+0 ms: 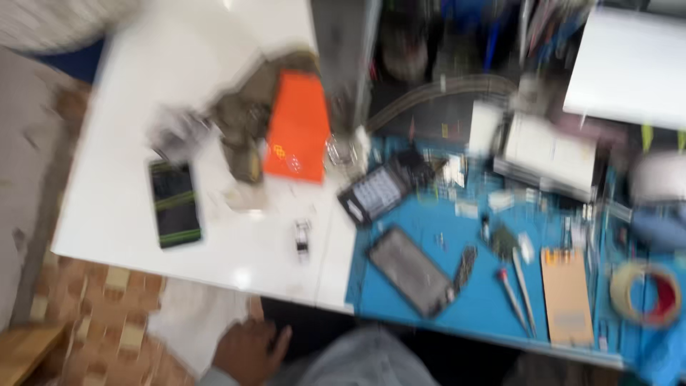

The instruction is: The person repairs a smartphone at a workbench: they unscrew the back cover with a screwdriver, remove the cover, pry and lift the battery using tweezers and a metal tool, detach internal components, and apply a heat gun to the phone frame.

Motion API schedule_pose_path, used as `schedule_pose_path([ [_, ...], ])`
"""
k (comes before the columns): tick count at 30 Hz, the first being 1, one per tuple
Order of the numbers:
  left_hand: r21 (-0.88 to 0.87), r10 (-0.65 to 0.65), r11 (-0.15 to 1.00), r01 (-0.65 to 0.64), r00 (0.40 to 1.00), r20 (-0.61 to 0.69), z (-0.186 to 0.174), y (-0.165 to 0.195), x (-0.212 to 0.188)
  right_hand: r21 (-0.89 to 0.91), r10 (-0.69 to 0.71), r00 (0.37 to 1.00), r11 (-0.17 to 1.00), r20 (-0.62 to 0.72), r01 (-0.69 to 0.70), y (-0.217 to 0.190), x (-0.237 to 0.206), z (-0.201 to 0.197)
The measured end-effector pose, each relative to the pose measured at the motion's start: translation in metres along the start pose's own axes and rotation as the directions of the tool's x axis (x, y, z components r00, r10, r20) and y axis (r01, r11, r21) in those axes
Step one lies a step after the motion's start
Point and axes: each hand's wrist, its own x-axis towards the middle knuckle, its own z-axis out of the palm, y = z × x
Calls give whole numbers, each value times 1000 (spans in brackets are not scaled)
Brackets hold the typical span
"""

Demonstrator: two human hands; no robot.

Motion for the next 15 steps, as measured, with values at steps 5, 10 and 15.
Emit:
schedule_pose_path([
  [5, -66, 49, 997, -47, 999, 20, -17, 28, 39, -39, 43, 998, 998, 48, -42, 47, -49, 39],
  [10, -89, 23, 996, -13, 994, 106, -29, 38, 38, -9, -3, 1000, 1000, 12, 3, 37, -75, 10],
  [15, -117, 123, 984, -135, 987, -102, -10, 32, -35, 160, 10, 1000, 987, -15, -7, 38, -134, 19],
])
